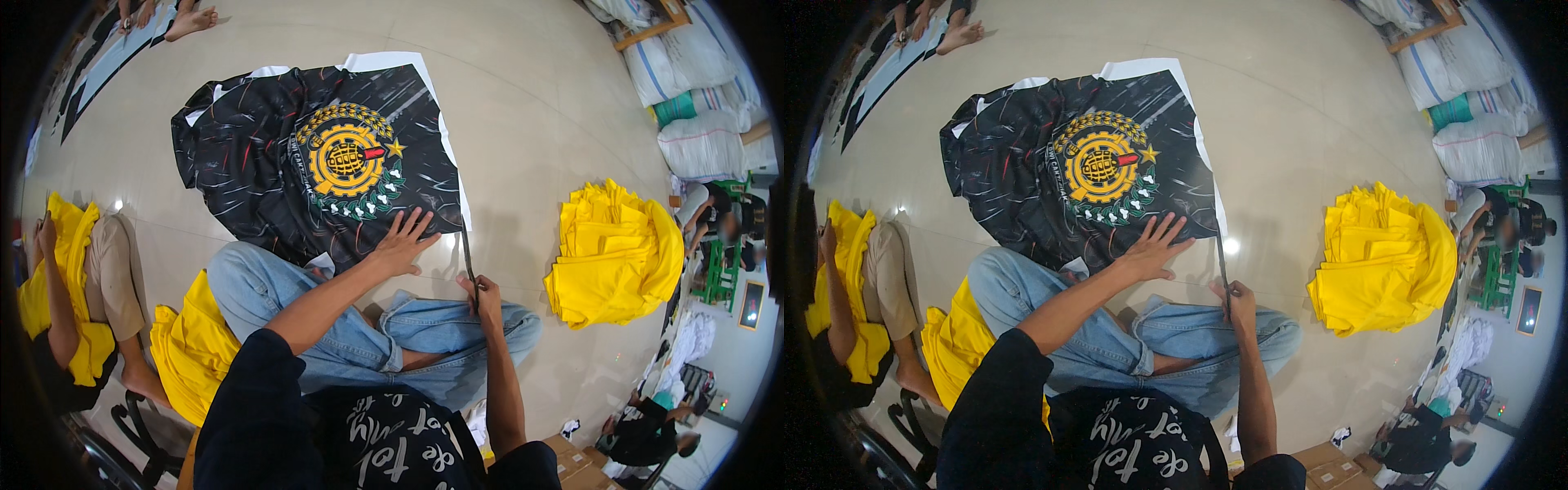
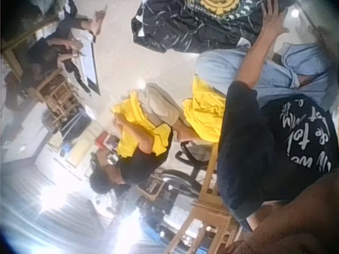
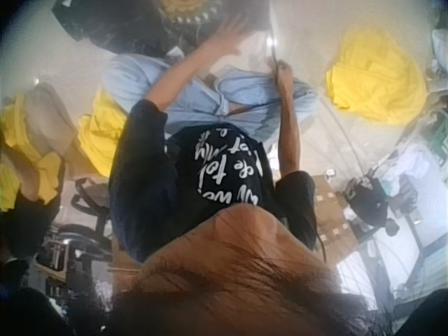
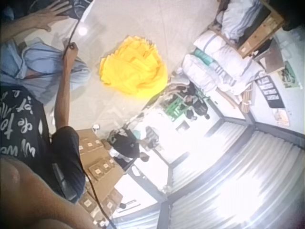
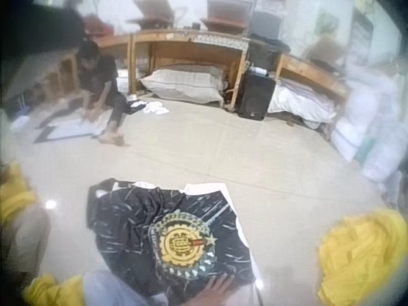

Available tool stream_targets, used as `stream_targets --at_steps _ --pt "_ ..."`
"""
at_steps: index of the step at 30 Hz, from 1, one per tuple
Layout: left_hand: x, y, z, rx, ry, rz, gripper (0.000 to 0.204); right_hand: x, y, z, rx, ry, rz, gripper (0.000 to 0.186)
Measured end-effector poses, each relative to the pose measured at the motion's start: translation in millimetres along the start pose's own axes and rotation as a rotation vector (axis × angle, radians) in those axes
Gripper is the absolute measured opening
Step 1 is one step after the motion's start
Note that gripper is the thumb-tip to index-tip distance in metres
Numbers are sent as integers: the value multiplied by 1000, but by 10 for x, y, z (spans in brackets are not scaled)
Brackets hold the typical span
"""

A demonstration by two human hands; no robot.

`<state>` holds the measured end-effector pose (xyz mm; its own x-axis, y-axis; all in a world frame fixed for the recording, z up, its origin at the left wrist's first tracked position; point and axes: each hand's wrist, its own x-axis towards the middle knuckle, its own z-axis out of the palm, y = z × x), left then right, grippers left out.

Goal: The person sits on the floor and uses scissors to cut a black patterned fabric laid over a white sheet. They trim the edges of the fabric, occasionally lifting and repositioning it to continue cutting along the outline.

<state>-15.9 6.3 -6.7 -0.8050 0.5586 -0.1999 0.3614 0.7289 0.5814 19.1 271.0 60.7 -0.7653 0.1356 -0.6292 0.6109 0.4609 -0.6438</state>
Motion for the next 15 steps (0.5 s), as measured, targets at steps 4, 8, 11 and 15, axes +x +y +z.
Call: stream_targets --at_steps 4,8,11,15 --pt "17 3 5 2 -14 4 104 128 99 31 5 4 -25 51" --pt "12 10 -5 0 -27 -6 105 135 109 55 -59 19 -48 52" --pt "10 8 -26 -6 -32 -8 106 135 108 68 -49 22 -53 53" --pt "10 5 -18 -4 -20 -5 107 255 123 74 -10 -1 -40 54"
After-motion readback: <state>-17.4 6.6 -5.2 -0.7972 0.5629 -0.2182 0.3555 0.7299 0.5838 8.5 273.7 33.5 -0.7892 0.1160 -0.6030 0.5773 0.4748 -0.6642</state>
